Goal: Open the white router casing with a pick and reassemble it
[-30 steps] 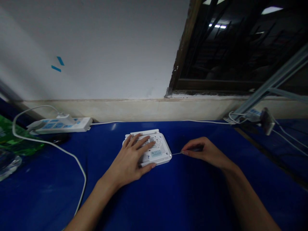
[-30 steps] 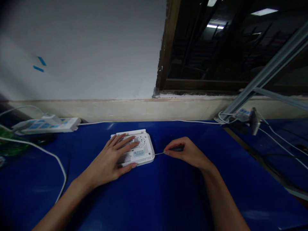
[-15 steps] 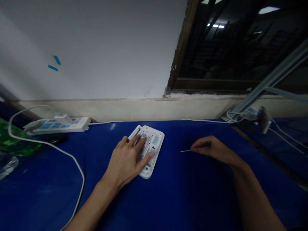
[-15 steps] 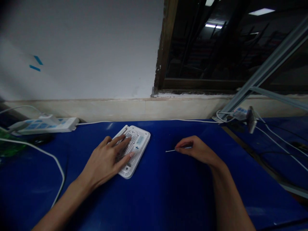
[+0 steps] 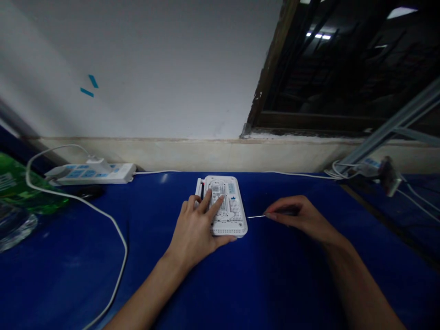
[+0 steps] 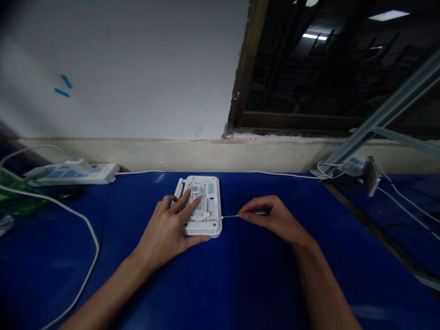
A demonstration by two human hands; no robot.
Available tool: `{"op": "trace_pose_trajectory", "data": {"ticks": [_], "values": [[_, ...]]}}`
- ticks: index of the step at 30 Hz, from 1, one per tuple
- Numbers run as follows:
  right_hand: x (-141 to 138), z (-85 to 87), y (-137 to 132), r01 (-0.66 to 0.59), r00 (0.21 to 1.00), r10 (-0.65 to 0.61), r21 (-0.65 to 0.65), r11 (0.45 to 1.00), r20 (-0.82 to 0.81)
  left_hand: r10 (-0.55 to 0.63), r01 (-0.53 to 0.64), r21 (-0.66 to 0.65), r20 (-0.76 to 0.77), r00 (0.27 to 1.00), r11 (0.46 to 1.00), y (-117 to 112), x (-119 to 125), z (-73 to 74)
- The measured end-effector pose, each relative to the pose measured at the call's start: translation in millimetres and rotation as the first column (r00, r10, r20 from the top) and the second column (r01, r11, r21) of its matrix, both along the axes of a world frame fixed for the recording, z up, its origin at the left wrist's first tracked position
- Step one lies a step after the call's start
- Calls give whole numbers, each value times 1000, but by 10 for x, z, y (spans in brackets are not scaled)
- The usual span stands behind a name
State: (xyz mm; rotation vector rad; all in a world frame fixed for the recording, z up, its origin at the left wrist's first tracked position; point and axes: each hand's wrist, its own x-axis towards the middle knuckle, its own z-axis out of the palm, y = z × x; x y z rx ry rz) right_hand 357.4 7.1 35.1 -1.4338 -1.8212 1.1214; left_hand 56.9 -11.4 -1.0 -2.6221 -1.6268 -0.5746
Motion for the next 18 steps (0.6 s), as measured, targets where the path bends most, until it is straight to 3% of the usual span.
{"op": "trace_pose_trajectory", "data": {"ticks": [7,18], "values": [[-155,-66,12,-40,999,39,-26,999,-31,28,-29,26,11,1000,999,-12,11,-20],[-153,-64,15,-86,996,87,-90,992,8,0,-1,31,35,999,1000,4,-7,-48]]}}
